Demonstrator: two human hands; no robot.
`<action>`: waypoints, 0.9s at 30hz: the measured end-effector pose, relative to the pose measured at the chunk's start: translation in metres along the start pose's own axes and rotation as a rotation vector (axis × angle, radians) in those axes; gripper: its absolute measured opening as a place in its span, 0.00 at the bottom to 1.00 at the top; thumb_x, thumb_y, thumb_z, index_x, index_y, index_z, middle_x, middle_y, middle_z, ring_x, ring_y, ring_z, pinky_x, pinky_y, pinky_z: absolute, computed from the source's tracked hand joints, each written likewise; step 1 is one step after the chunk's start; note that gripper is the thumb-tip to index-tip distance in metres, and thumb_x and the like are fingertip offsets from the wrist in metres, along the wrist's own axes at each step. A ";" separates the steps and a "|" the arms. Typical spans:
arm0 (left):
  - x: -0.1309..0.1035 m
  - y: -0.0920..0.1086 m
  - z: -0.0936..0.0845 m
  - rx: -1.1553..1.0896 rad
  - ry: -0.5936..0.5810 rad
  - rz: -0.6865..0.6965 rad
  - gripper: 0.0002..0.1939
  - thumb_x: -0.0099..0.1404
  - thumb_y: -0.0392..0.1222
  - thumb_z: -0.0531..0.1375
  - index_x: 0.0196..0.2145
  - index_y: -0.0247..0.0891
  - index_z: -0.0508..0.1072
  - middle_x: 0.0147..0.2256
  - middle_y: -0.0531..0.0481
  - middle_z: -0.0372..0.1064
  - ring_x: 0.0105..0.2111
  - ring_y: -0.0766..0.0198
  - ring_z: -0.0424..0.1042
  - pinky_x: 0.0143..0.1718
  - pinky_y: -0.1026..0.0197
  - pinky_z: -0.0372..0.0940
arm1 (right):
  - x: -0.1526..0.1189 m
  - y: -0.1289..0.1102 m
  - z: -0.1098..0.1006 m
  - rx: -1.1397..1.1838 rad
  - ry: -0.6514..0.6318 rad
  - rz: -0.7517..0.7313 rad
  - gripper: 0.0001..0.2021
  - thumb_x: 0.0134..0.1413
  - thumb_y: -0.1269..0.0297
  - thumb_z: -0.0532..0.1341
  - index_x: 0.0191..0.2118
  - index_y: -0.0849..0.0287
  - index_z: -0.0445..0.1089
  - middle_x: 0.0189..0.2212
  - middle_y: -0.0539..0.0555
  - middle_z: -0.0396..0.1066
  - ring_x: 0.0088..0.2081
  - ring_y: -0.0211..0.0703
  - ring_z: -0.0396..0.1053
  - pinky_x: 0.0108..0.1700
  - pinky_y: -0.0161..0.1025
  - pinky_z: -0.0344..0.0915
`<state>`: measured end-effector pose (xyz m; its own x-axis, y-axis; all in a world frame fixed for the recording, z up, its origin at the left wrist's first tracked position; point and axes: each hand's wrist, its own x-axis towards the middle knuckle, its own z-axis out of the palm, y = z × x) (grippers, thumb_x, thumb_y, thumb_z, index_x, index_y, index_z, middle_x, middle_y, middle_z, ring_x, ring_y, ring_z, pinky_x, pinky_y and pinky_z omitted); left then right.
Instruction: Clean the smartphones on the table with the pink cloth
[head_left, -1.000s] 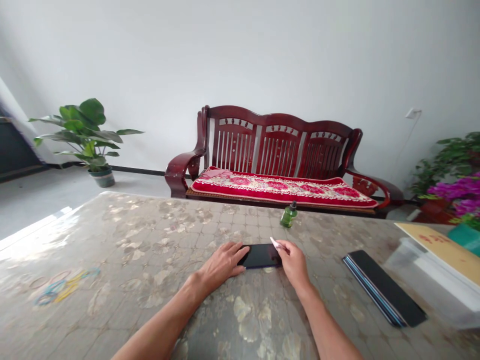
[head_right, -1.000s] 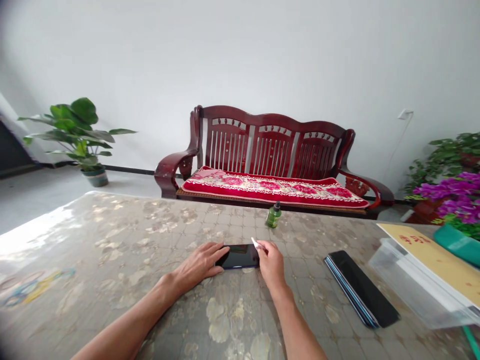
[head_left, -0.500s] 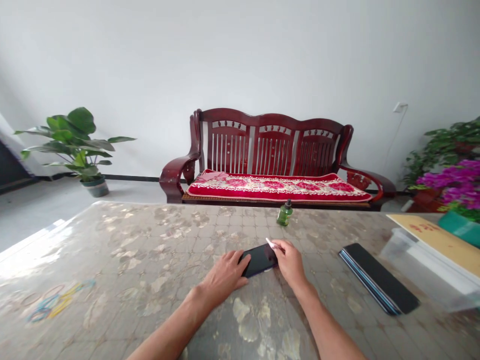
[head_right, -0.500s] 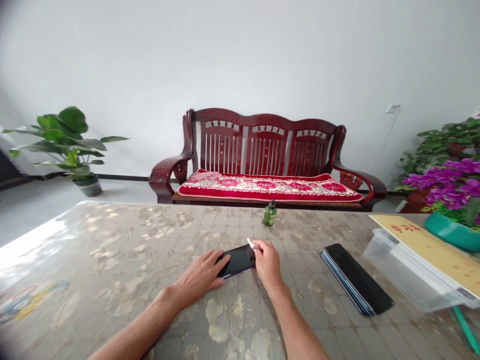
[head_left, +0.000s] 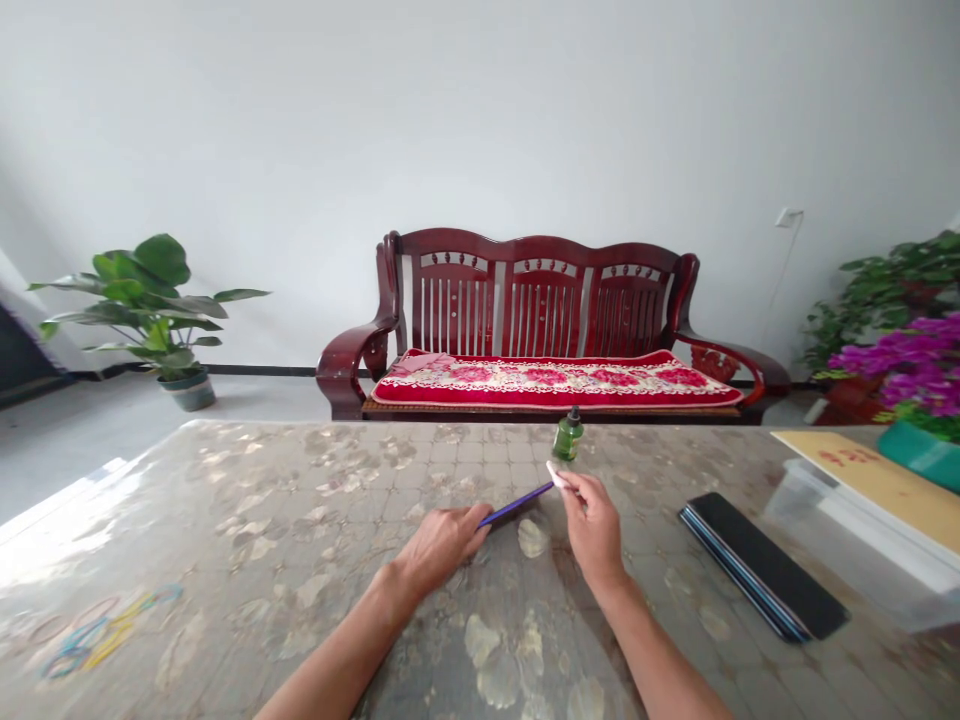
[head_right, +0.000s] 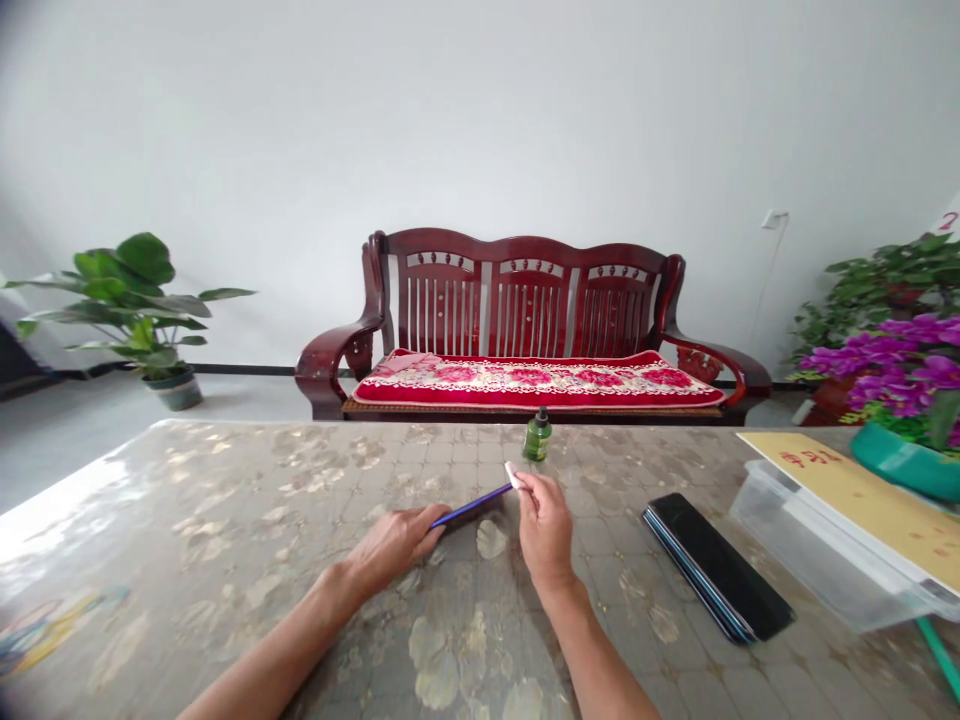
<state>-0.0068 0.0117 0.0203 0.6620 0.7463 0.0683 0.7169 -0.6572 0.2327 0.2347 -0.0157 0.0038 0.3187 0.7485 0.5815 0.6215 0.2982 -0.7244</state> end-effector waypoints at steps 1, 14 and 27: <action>0.000 -0.001 0.000 -0.022 0.008 -0.017 0.11 0.73 0.41 0.48 0.50 0.44 0.66 0.36 0.50 0.76 0.37 0.60 0.77 0.37 0.65 0.67 | 0.000 -0.004 -0.002 -0.043 -0.019 -0.051 0.13 0.60 0.63 0.53 0.42 0.56 0.75 0.39 0.57 0.74 0.43 0.45 0.69 0.48 0.42 0.65; -0.003 -0.007 0.009 -0.207 0.164 -0.025 0.14 0.74 0.45 0.47 0.40 0.41 0.70 0.36 0.49 0.77 0.35 0.60 0.77 0.36 0.65 0.65 | -0.027 -0.075 0.040 -0.201 -0.245 -0.580 0.13 0.64 0.72 0.56 0.50 0.55 0.71 0.43 0.53 0.75 0.43 0.44 0.68 0.47 0.42 0.67; 0.004 -0.014 0.012 -0.338 0.138 -0.219 0.11 0.70 0.44 0.52 0.42 0.42 0.73 0.33 0.50 0.77 0.35 0.59 0.77 0.35 0.65 0.61 | 0.001 -0.040 0.020 -0.312 -0.136 -0.540 0.14 0.64 0.72 0.54 0.49 0.54 0.72 0.41 0.54 0.76 0.42 0.46 0.68 0.46 0.44 0.66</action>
<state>-0.0118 0.0232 0.0060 0.4497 0.8868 0.1061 0.7102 -0.4271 0.5597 0.1963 -0.0148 0.0258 -0.1786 0.6153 0.7678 0.8548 0.4834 -0.1886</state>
